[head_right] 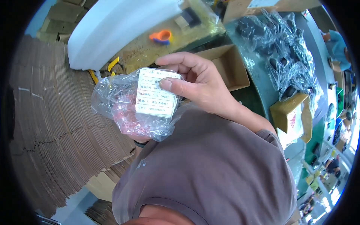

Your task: Packing bike saddles into individual plastic bags and then into a cardboard shipping box with foam inserts.

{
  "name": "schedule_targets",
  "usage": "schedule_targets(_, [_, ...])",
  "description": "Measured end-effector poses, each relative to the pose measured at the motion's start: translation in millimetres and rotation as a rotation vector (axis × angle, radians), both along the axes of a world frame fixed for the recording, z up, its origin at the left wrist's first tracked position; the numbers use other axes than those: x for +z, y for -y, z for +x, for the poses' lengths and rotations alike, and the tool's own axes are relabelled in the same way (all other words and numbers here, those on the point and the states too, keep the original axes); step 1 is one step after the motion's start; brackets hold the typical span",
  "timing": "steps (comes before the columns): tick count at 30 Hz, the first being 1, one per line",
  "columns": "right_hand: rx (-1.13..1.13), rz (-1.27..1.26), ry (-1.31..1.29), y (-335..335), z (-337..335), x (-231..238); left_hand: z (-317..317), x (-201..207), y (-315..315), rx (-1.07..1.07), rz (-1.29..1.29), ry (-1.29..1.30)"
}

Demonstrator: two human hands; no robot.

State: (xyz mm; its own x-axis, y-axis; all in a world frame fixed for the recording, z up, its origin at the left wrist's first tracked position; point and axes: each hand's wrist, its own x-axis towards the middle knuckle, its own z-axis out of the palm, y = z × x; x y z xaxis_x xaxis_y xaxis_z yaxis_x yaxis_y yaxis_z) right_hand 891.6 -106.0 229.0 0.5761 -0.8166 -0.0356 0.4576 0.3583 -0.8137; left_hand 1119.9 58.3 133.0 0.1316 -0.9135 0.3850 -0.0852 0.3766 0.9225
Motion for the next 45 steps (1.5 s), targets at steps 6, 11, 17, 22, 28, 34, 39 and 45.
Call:
schedule_targets(6, [-0.162, -0.200, -0.065, -4.0, -82.8, 27.9, -55.5, 24.1, 30.6, -0.135, 0.425, -0.070])
schedule_targets(11, [-0.262, -0.280, -0.059, -0.3, -145.7, 37.3, -124.3, 34.9, 74.6, -0.297, 0.512, -0.421])
schedule_targets(17, [-0.333, -0.304, -0.057, -3.0, -175.8, 37.0, -157.3, 56.3, 92.5, -0.407, 0.595, -0.895])
schedule_targets(22, [-0.556, -0.614, -0.564, 15.8, -195.2, 6.5, -168.0, 47.6, 98.1, -0.248, 0.436, -0.737])
schedule_targets(28, [-0.419, -0.679, -0.990, 39.2, -203.3, -56.1, -181.0, 53.5, 107.0, -0.198, 0.159, 0.054])
schedule_targets(34, [-0.120, -0.596, -0.624, 38.7, -172.7, -80.4, -182.8, -25.1, 107.1, 0.198, 0.274, -0.086])
schedule_targets(39, [-0.042, -0.655, -0.507, 40.0, -135.5, -80.8, -140.0, -49.3, 86.7, -0.424, 0.649, -0.801])
schedule_targets(45, [-0.089, -0.928, -0.945, 25.6, -26.9, -96.3, -89.9, -28.4, 75.5, 0.121, 0.220, 0.225])
